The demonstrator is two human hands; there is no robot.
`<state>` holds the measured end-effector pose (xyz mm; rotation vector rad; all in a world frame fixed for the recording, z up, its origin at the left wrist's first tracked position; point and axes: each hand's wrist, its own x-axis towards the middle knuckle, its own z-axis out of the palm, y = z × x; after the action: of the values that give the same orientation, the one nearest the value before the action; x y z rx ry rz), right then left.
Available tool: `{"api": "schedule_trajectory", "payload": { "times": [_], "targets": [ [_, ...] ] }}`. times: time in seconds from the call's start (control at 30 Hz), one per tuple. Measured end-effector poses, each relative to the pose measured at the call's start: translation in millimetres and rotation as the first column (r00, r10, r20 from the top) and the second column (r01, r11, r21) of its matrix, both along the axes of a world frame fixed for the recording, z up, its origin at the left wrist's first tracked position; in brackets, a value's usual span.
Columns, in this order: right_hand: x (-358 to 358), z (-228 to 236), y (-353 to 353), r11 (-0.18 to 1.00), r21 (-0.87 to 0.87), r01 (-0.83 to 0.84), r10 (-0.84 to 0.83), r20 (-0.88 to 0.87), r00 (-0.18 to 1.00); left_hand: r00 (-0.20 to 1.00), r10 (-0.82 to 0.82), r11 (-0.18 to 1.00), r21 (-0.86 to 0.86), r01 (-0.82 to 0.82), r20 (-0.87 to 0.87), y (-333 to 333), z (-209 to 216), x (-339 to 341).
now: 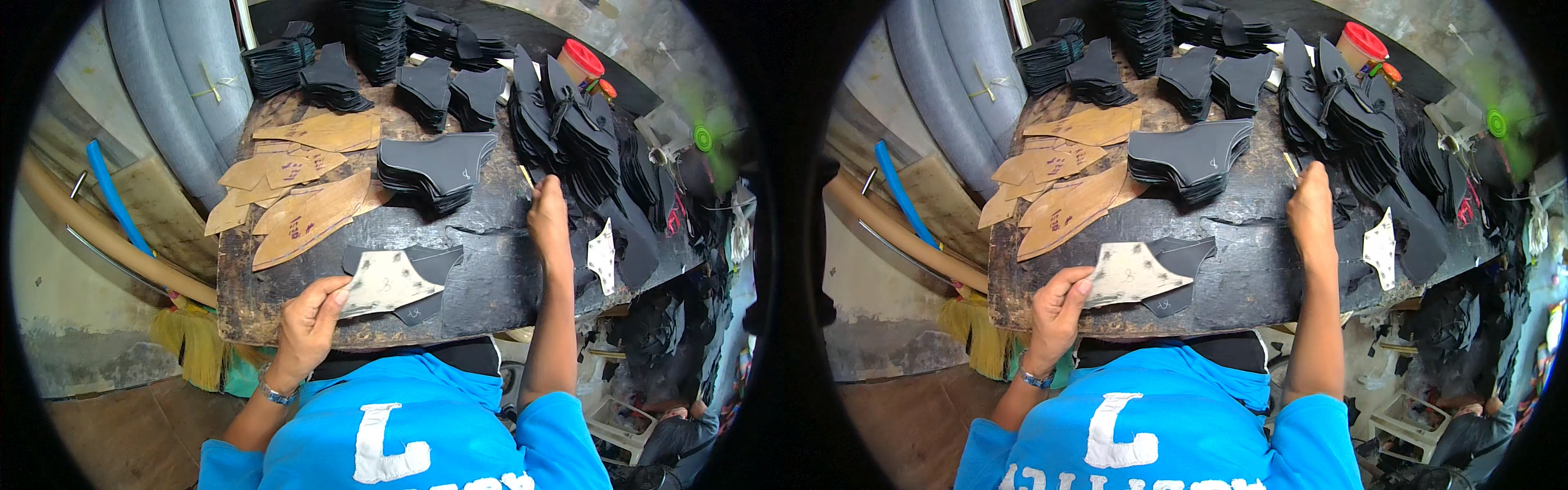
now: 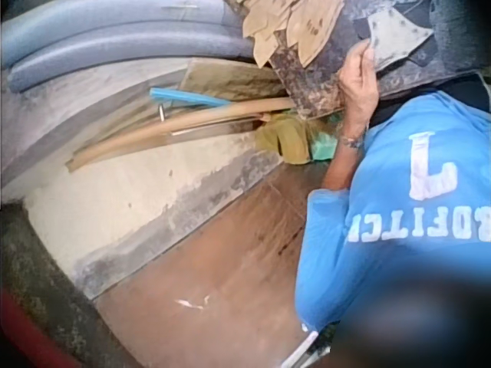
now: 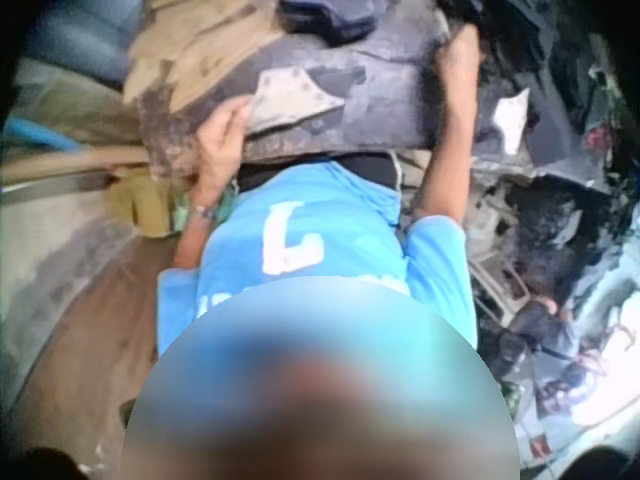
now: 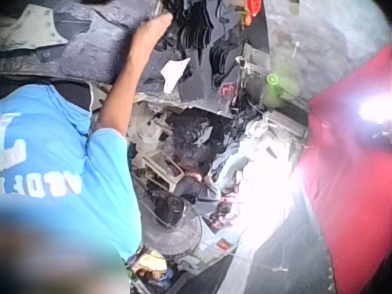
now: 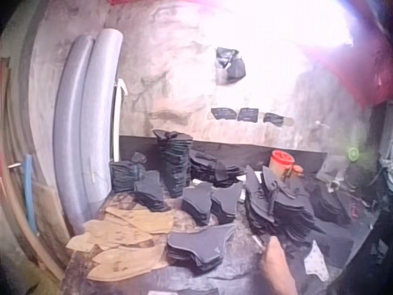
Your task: The person stacks black rubber shoe parts on a workbench, aligns them, and ties bundles with rubber bands. They then place a cardboard template on a rubber piece and trace its outline with a pencil.
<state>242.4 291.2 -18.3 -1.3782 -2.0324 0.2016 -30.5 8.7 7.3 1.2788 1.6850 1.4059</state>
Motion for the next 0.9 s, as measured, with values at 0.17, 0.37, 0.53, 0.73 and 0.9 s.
{"api": "schedule_trajectory", "payload": {
  "times": [0.17,0.37,0.53,0.73,0.9],
  "targets": [
    [-7.4,42.6,-92.4,0.774,-0.4,-0.491,0.216,-0.562,0.798,0.988,-0.121,0.992,-0.033,0.124,0.094,17.7,7.9,14.2],
    [-9.9,49.6,-138.4,0.607,-0.447,-0.657,0.407,-0.535,0.74,0.863,-0.294,0.931,0.079,0.355,-0.411,29.8,16.5,15.3],
    [26.4,49.7,-131.5,0.748,-0.405,-0.526,0.07,-0.74,0.669,0.646,-0.234,0.951,-0.031,0.309,-0.727,32.2,0.9,11.6],
    [52.8,47.0,-128.5,0.818,-0.182,-0.545,0.086,-0.899,0.429,0.569,-0.37,0.888,-0.1,0.449,-0.734,24.1,0.3,4.1],
    [48.3,37.2,-129.1,0.856,-0.3,-0.421,0.0,-0.814,0.581,0.756,-0.367,0.869,0.092,0.487,-0.542,16.9,26.9,5.6]
  ]
}}
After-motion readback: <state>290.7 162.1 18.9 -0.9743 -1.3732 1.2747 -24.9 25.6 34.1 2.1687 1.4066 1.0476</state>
